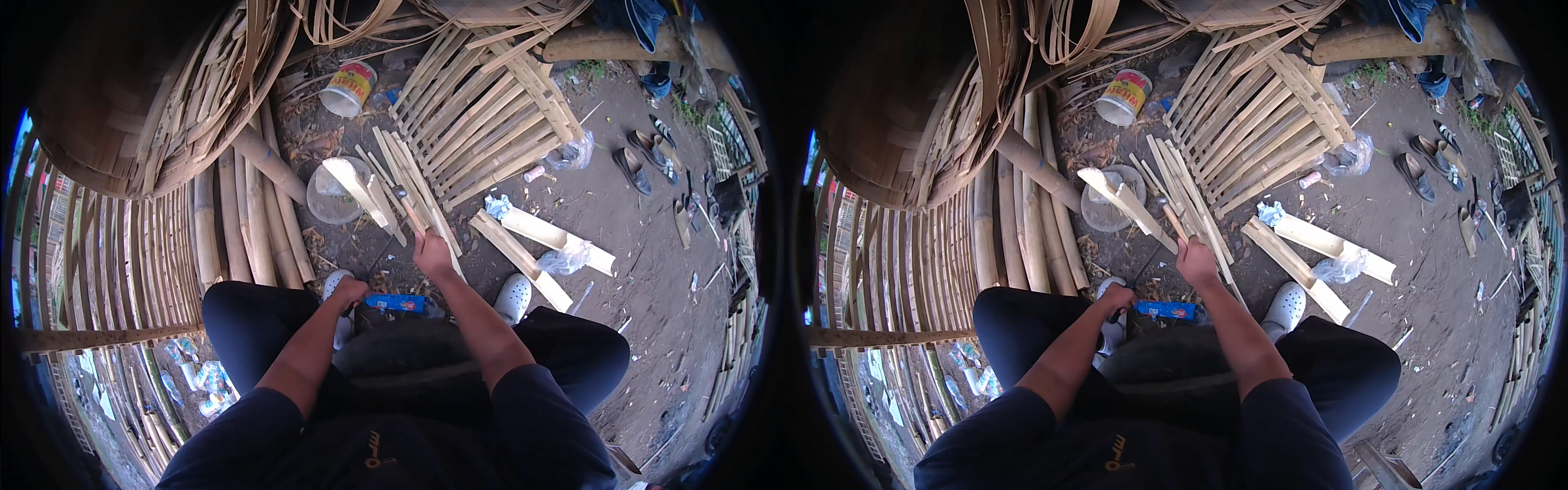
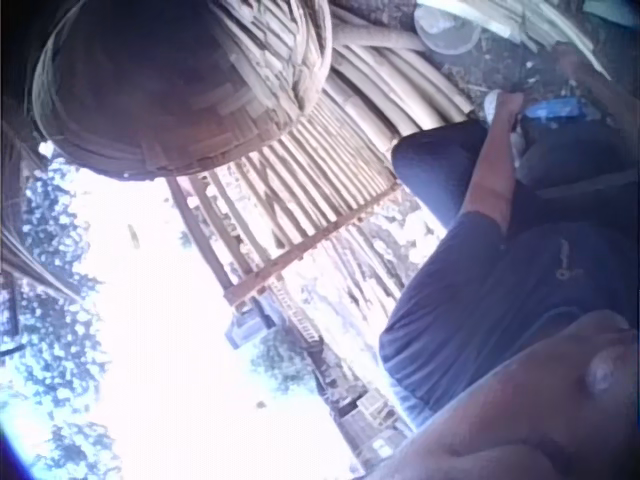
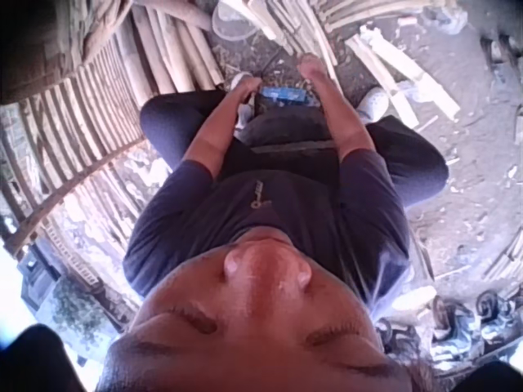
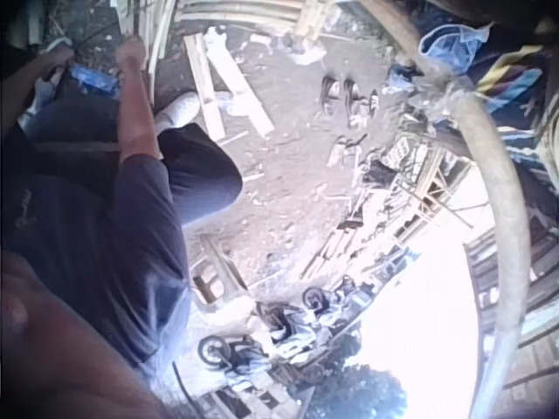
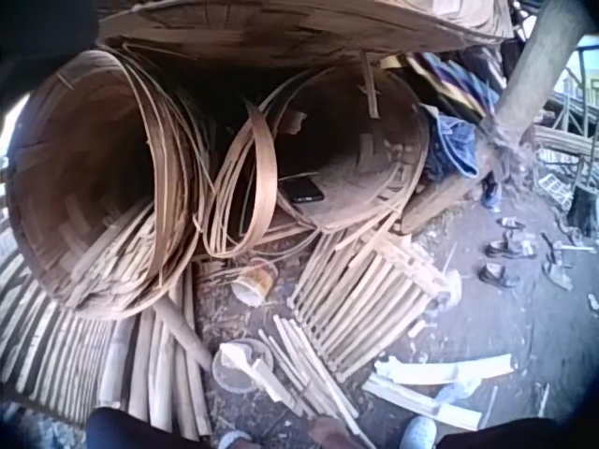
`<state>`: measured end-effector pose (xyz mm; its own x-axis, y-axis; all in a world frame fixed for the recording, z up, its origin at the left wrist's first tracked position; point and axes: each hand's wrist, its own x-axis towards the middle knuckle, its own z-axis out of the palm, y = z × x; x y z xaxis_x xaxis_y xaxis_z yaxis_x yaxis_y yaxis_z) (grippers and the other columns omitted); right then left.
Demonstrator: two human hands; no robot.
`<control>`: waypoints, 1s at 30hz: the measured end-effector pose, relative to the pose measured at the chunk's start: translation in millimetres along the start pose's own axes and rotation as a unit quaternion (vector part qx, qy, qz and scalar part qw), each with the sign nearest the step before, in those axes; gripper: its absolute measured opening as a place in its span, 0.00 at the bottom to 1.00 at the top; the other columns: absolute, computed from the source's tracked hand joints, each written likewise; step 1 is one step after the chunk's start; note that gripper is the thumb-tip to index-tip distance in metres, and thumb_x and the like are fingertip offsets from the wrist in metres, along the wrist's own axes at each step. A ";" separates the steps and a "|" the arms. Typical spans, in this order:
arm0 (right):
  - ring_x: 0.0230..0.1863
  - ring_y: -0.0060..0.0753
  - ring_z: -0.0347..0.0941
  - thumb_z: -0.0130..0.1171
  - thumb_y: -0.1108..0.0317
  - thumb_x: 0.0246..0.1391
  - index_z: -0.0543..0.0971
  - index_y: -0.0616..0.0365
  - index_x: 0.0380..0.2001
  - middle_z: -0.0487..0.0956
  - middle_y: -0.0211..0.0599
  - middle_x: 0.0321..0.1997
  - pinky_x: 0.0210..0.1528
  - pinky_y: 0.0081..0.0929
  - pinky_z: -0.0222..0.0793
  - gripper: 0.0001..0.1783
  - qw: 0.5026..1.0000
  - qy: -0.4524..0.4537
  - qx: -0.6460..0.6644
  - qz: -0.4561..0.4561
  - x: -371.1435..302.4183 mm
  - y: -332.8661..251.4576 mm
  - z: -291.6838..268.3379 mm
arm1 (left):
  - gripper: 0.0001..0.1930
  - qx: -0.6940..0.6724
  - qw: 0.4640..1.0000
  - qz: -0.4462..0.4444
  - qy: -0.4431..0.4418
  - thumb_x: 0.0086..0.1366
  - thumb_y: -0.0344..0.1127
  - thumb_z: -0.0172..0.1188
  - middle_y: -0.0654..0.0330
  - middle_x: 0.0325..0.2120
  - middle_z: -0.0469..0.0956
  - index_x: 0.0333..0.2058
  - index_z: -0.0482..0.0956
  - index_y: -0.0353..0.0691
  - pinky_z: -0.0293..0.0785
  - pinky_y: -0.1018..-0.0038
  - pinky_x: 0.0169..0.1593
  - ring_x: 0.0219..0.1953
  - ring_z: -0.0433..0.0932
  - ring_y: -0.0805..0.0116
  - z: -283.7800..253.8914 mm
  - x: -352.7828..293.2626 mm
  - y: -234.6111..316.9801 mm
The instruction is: The person strips layers from a length of bamboo using a knife and a hammer.
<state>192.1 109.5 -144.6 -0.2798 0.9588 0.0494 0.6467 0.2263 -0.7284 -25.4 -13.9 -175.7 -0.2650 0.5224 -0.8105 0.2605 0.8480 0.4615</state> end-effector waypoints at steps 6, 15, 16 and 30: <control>0.31 0.63 0.76 0.48 0.56 0.61 0.74 0.65 0.29 0.77 0.61 0.24 0.35 0.56 0.70 0.20 0.994 -0.049 -0.022 0.099 0.3 9.2 0.6 | 0.12 0.180 0.983 -0.001 0.040 0.41 0.36 0.63 0.51 0.18 0.79 0.21 0.81 0.31 0.71 0.68 0.23 0.17 0.77 0.64 4.7 -6.6 -1.4; 0.34 0.63 0.77 0.45 0.57 0.63 0.75 0.68 0.34 0.78 0.61 0.29 0.38 0.50 0.74 0.21 0.998 -0.003 0.031 0.053 3.5 -4.4 -24.9 | 0.07 -0.061 0.998 -0.030 -0.012 0.46 0.28 0.62 0.54 0.12 0.72 0.18 0.77 0.28 0.60 0.69 0.16 0.10 0.68 0.66 3.8 -2.0 7.1; 0.35 0.62 0.77 0.44 0.56 0.63 0.75 0.68 0.35 0.79 0.60 0.29 0.39 0.50 0.74 0.22 0.994 -0.080 -0.026 0.069 -4.1 9.5 -12.1 | 0.07 -0.057 0.998 -0.024 -0.019 0.47 0.28 0.61 0.54 0.12 0.72 0.19 0.77 0.27 0.60 0.69 0.16 0.10 0.68 0.67 3.2 -1.0 9.7; 0.43 0.59 0.77 0.46 0.53 0.61 0.78 0.64 0.39 0.80 0.56 0.38 0.48 0.49 0.72 0.23 0.948 -0.258 -0.150 0.108 -34.4 51.8 -6.9 | 0.06 -0.067 0.995 -0.057 -0.048 0.47 0.27 0.62 0.59 0.11 0.69 0.17 0.74 0.34 0.62 0.69 0.17 0.10 0.66 0.68 12.0 -8.4 21.1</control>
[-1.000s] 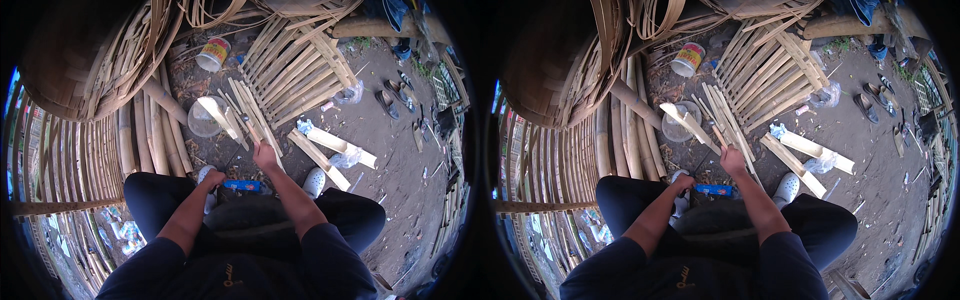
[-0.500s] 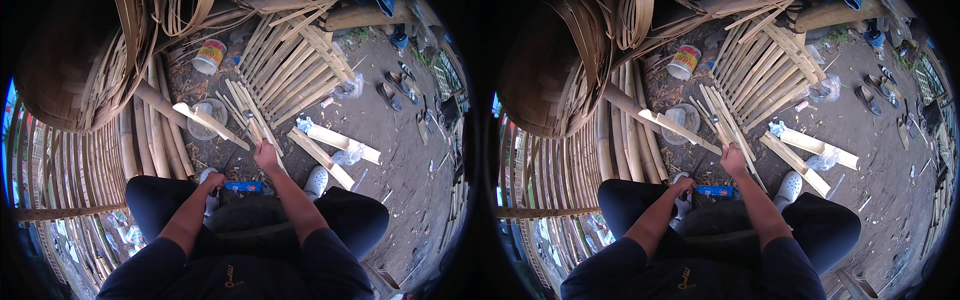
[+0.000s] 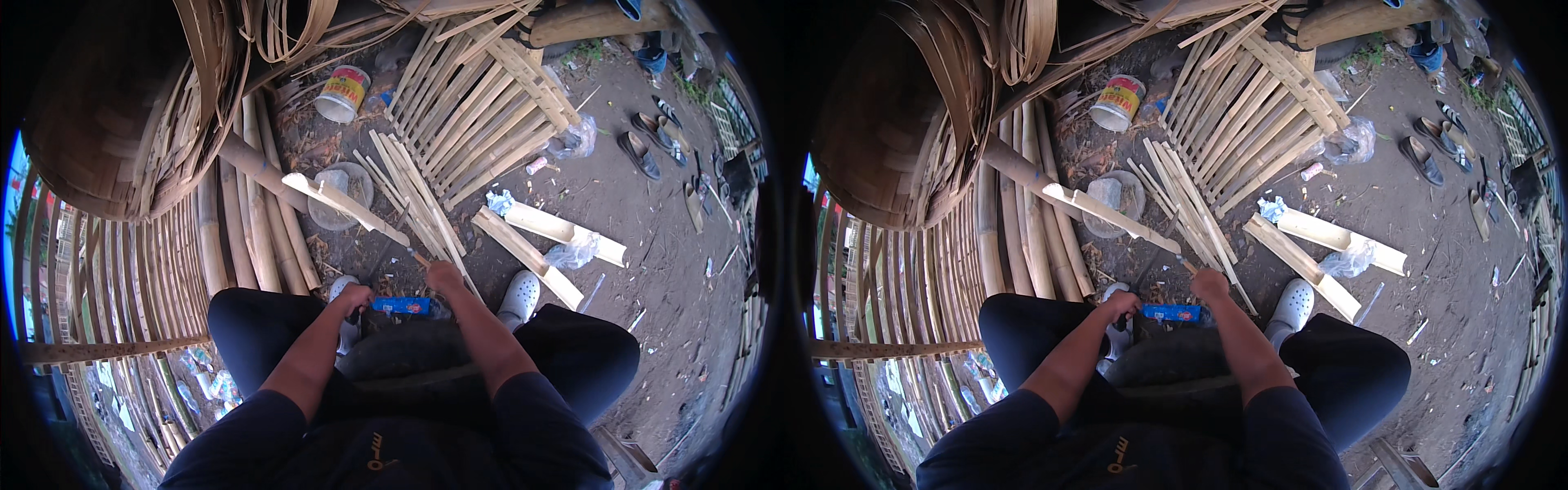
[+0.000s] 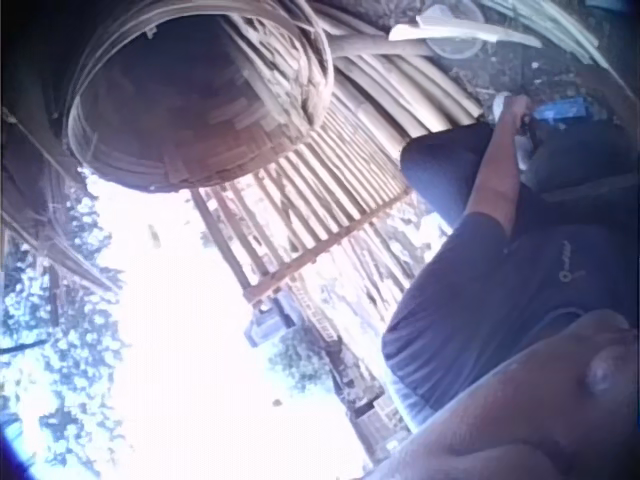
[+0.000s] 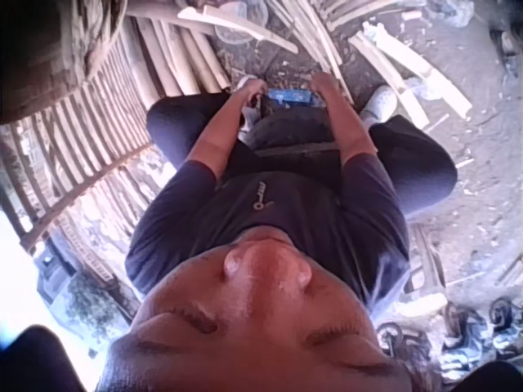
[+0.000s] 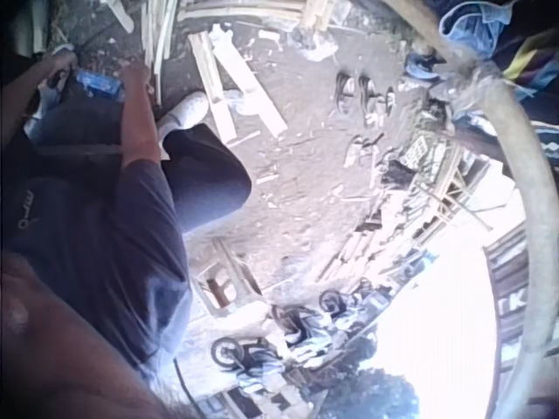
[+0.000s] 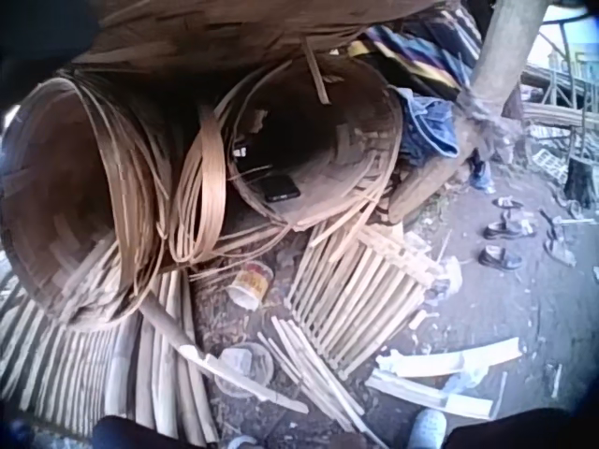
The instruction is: The person strips layers from a length of bamboo using a knife and a hammer.
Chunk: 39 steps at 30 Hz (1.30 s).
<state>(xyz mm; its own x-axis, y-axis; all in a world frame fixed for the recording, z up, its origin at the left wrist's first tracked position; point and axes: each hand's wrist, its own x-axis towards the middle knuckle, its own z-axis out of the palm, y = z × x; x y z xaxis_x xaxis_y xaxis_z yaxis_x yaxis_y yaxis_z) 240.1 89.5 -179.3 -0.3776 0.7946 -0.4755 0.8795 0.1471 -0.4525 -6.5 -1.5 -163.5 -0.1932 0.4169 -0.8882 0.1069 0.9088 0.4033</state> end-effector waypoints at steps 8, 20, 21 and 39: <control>0.38 0.61 0.77 0.47 0.56 0.61 0.79 0.64 0.31 0.80 0.59 0.32 0.43 0.51 0.73 0.21 0.970 0.165 0.170 0.059 -5.3 -85.4 -55.1 | 0.07 -0.107 0.994 0.010 -0.035 0.49 0.27 0.60 0.58 0.12 0.67 0.16 0.72 0.34 0.59 0.69 0.17 0.10 0.65 0.68 -24.2 19.0 -19.0; 0.44 0.61 0.76 0.40 0.52 0.62 0.80 0.65 0.37 0.79 0.61 0.37 0.50 0.52 0.70 0.27 0.984 0.049 0.158 0.069 31.1 -43.4 6.0 | 0.07 0.136 0.989 0.039 0.034 0.46 0.27 0.62 0.54 0.13 0.73 0.19 0.78 0.27 0.62 0.69 0.17 0.11 0.70 0.66 -11.6 0.8 -9.9; 0.43 0.62 0.75 0.40 0.52 0.62 0.79 0.65 0.36 0.79 0.62 0.36 0.49 0.53 0.70 0.26 0.979 0.066 0.179 0.068 33.5 -46.3 3.3 | 0.07 0.165 0.984 0.055 0.042 0.45 0.27 0.62 0.53 0.14 0.75 0.18 0.78 0.26 0.63 0.69 0.16 0.12 0.71 0.66 -10.6 -0.6 -11.1; 0.33 0.66 0.75 0.46 0.56 0.62 0.76 0.68 0.32 0.77 0.62 0.26 0.39 0.54 0.70 0.22 0.955 0.184 0.233 0.006 17.2 -78.2 -53.0 | 0.06 0.033 0.999 0.015 0.029 0.45 0.26 0.61 0.55 0.12 0.71 0.18 0.75 0.28 0.61 0.68 0.16 0.11 0.68 0.66 -4.2 6.8 -20.4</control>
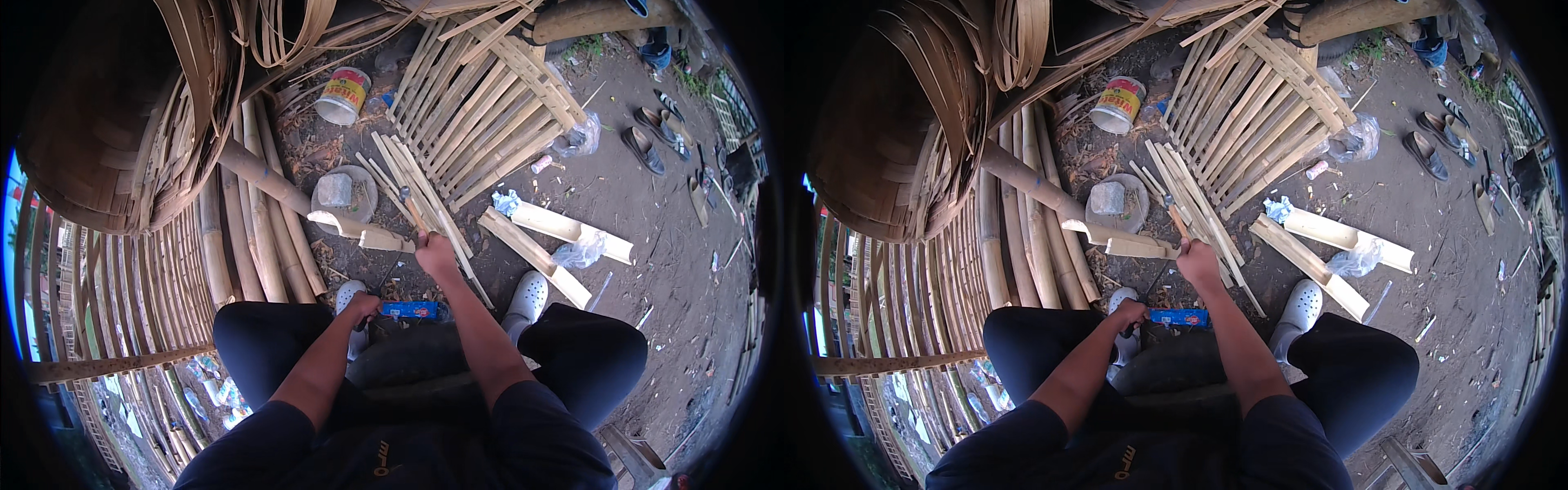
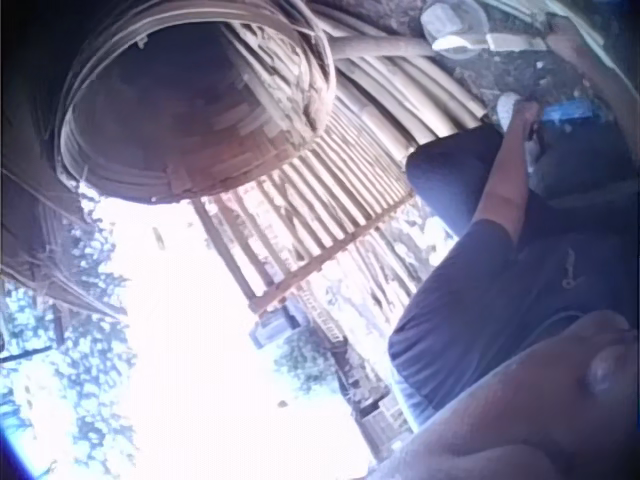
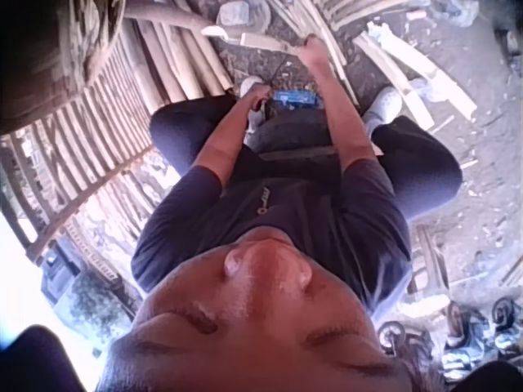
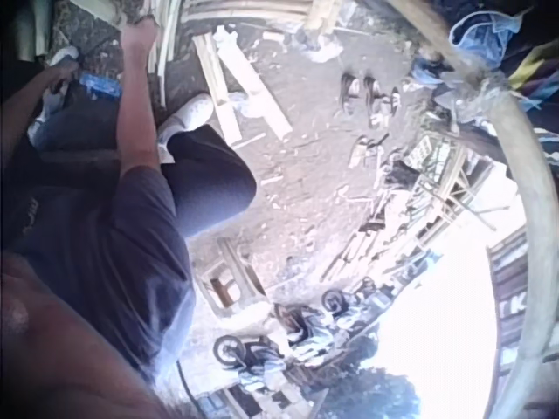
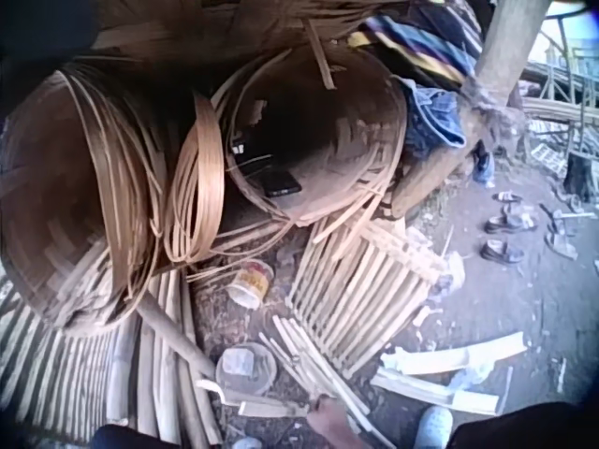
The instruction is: The person strips layers from a length of bamboo using a knife and a hammer.
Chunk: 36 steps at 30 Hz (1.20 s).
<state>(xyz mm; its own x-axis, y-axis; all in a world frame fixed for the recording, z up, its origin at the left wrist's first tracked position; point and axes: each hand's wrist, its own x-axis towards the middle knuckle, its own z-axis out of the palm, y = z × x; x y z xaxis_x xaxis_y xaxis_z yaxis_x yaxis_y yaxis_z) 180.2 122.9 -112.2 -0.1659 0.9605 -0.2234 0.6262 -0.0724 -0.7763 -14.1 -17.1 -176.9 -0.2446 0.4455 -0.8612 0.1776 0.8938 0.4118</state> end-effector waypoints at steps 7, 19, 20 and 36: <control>0.28 0.67 0.74 0.48 0.57 0.62 0.74 0.68 0.24 0.75 0.62 0.21 0.32 0.53 0.69 0.22 0.996 0.046 0.009 -0.069 -7.0 51.6 18.4 | 0.06 -0.007 0.999 -0.026 -0.036 0.45 0.28 0.62 0.56 0.12 0.71 0.19 0.76 0.29 0.62 0.67 0.16 0.10 0.68 0.65 0.3 7.2 5.1; 0.44 0.60 0.75 0.43 0.53 0.63 0.78 0.67 0.32 0.78 0.64 0.33 0.49 0.53 0.69 0.25 0.999 -0.022 0.032 -0.030 1.0 -8.6 -14.0 | 0.07 -0.007 1.000 -0.020 -0.010 0.47 0.28 0.62 0.55 0.13 0.72 0.20 0.77 0.29 0.62 0.69 0.17 0.11 0.69 0.66 -1.0 -0.1 -0.9; 0.44 0.60 0.75 0.43 0.53 0.63 0.78 0.67 0.33 0.78 0.64 0.33 0.48 0.52 0.70 0.25 0.998 -0.057 -0.028 -0.011 -3.8 20.9 -0.3 | 0.07 0.017 0.999 -0.027 -0.018 0.47 0.28 0.62 0.55 0.13 0.73 0.20 0.77 0.28 0.62 0.69 0.17 0.11 0.69 0.66 -0.2 -0.8 2.1; 0.15 0.24 0.63 0.51 0.52 0.52 0.75 0.62 0.31 0.70 0.29 0.16 0.18 0.30 0.58 0.20 0.917 -0.321 -0.101 0.214 0.7 27.8 -109.2 | 0.07 -0.050 0.997 0.002 -0.065 0.50 0.28 0.60 0.59 0.11 0.67 0.17 0.73 0.36 0.61 0.66 0.19 0.12 0.65 0.67 -0.8 5.8 28.7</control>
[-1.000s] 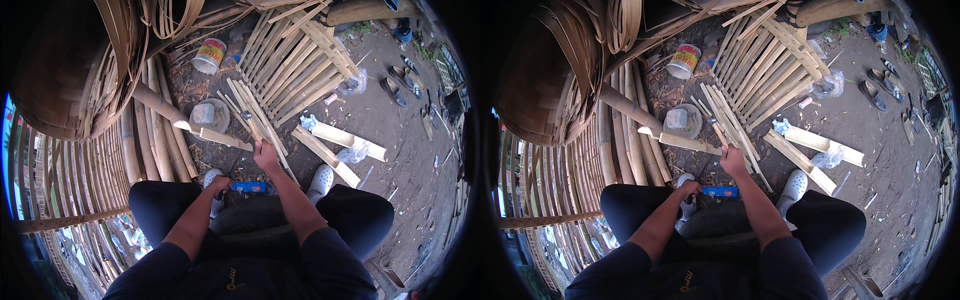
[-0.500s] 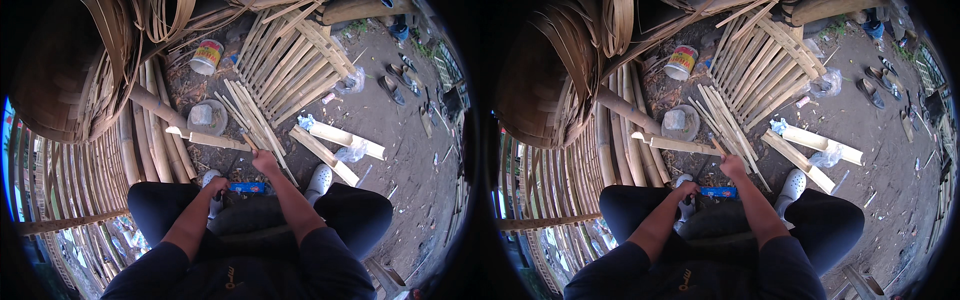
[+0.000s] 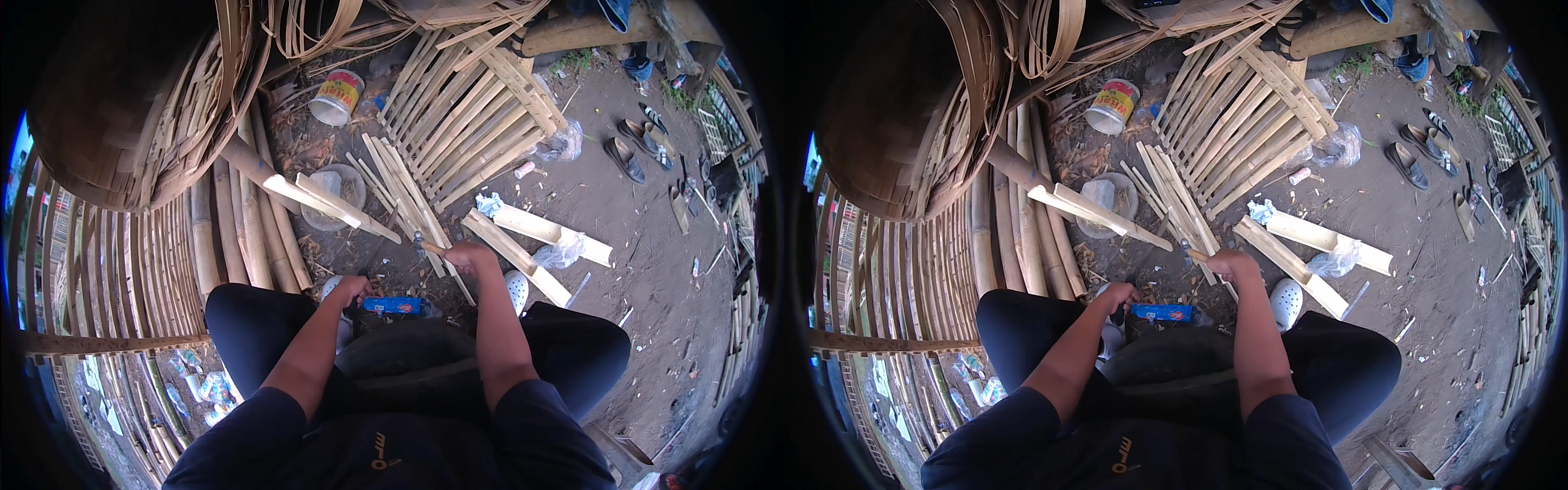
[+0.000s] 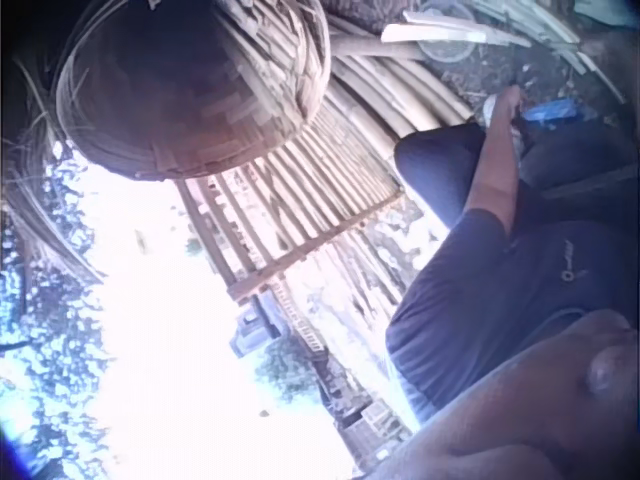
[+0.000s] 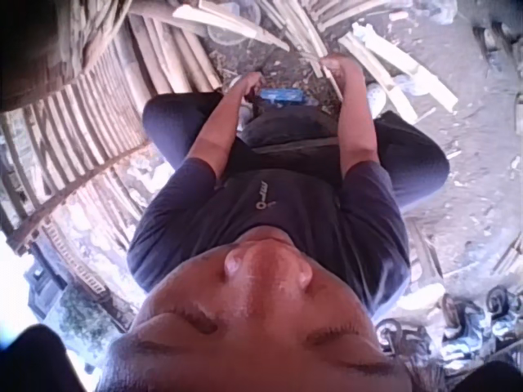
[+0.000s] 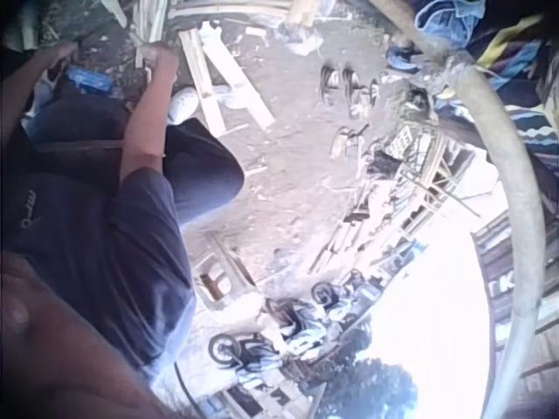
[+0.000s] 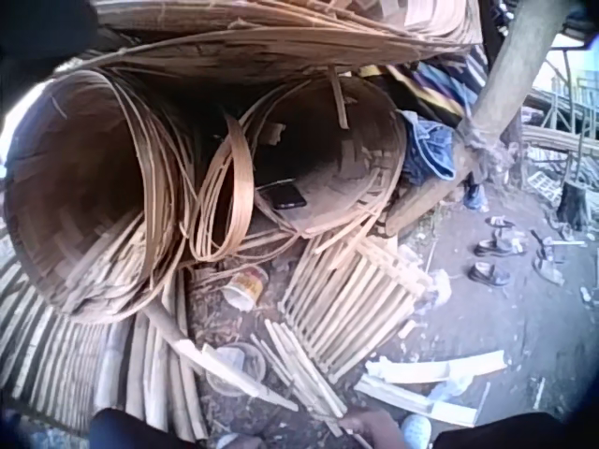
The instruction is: The person strips layers from a length of bamboo using a knife and a hammer.
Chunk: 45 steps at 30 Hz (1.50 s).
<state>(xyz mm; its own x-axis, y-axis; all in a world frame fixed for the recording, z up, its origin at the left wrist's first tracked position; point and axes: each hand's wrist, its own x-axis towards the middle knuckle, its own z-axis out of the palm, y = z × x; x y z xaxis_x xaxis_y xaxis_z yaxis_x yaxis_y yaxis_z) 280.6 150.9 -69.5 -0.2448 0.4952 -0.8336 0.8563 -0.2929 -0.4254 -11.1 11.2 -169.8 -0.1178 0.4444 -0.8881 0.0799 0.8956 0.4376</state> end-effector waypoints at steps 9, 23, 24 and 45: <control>0.08 0.17 0.51 0.48 0.46 0.62 0.67 0.53 0.17 0.57 0.19 0.09 0.09 0.24 0.46 0.26 0.999 -0.028 -0.038 0.007 -47.0 -17.8 7.0 | 0.07 -0.029 0.999 0.031 0.023 0.49 0.27 0.57 0.61 0.11 0.65 0.15 0.70 0.38 0.57 0.67 0.17 0.10 0.61 0.69 36.0 21.3 25.3; 0.48 0.62 0.73 0.42 0.46 0.63 0.78 0.72 0.37 0.78 0.65 0.41 0.54 0.47 0.67 0.33 0.975 0.161 -0.040 -0.147 14.6 -30.7 105.4 | 0.05 -0.005 0.996 0.065 0.056 0.49 0.24 0.55 0.55 0.12 0.70 0.16 0.74 0.33 0.59 0.70 0.14 0.11 0.67 0.67 22.9 20.1 18.6; 0.47 0.62 0.74 0.42 0.45 0.63 0.78 0.71 0.35 0.78 0.65 0.39 0.52 0.48 0.67 0.33 0.971 0.179 -0.058 -0.146 18.6 -29.7 110.3 | 0.05 0.003 0.995 0.073 0.063 0.48 0.24 0.56 0.54 0.12 0.71 0.16 0.75 0.32 0.59 0.69 0.14 0.11 0.68 0.67 24.1 20.5 17.7; 0.35 0.66 0.75 0.45 0.52 0.63 0.77 0.67 0.29 0.77 0.61 0.27 0.41 0.52 0.69 0.25 0.936 0.276 -0.030 -0.216 50.1 -8.1 140.9 | 0.08 0.118 0.987 0.053 0.098 0.46 0.30 0.61 0.54 0.13 0.75 0.15 0.78 0.32 0.64 0.66 0.16 0.11 0.71 0.67 17.0 26.9 -28.6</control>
<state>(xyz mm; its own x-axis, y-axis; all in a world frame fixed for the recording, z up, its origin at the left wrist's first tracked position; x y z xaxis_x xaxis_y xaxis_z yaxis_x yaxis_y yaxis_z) 197.3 62.9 -157.5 -0.3152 0.9092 -0.2719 0.7597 0.0701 -0.6464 0.2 -2.8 -208.6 -0.2833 0.5514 -0.7847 0.3285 0.8245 0.4608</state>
